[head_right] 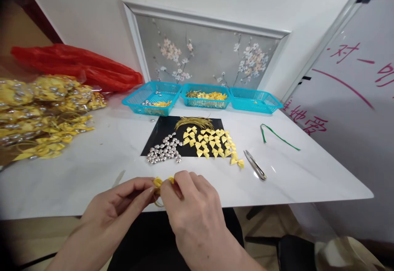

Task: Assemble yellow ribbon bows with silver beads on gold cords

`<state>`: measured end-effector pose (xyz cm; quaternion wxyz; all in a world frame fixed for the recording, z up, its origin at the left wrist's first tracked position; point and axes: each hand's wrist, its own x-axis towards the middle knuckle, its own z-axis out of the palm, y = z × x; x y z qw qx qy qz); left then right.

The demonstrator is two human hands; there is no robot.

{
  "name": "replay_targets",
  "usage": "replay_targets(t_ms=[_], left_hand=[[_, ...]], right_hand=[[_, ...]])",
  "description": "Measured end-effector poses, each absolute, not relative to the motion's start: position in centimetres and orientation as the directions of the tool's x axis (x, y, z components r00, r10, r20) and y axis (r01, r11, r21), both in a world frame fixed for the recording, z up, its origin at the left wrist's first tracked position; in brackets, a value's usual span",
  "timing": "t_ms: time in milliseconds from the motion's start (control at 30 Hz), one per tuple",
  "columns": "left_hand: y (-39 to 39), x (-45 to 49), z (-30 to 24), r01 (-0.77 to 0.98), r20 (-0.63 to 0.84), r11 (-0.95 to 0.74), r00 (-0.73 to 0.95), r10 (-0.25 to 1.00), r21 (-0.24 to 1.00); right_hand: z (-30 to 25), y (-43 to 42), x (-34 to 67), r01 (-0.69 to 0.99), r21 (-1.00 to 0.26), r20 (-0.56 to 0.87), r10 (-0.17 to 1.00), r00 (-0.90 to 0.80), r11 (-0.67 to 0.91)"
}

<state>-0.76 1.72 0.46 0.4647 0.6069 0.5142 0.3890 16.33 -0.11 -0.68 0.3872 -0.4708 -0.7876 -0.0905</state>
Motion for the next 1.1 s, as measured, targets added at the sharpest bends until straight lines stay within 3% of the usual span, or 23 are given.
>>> replay_targets(t_ms=[600, 900, 1100], left_hand=[[2.0, -0.9, -0.1, 0.287, 0.009, -0.067, 0.199, 0.98, 0.956], [2.0, -0.5, 0.3, 0.273, 0.089, -0.15, 0.225, 0.97, 0.95], [2.1, -0.8, 0.2, 0.302, 0.098, -0.14, 0.15, 0.984, 0.943]], right_hand=[[-0.7, 0.7, 17.9, 0.707, -0.38, 0.525, 0.768, -0.366, 0.597], [-0.8, 0.1, 16.5, 0.79, -0.249, 0.676, 0.685, -0.272, 0.56], [-0.8, 0.3, 16.4, 0.821, -0.106, 0.731, 0.603, -0.319, 0.562]])
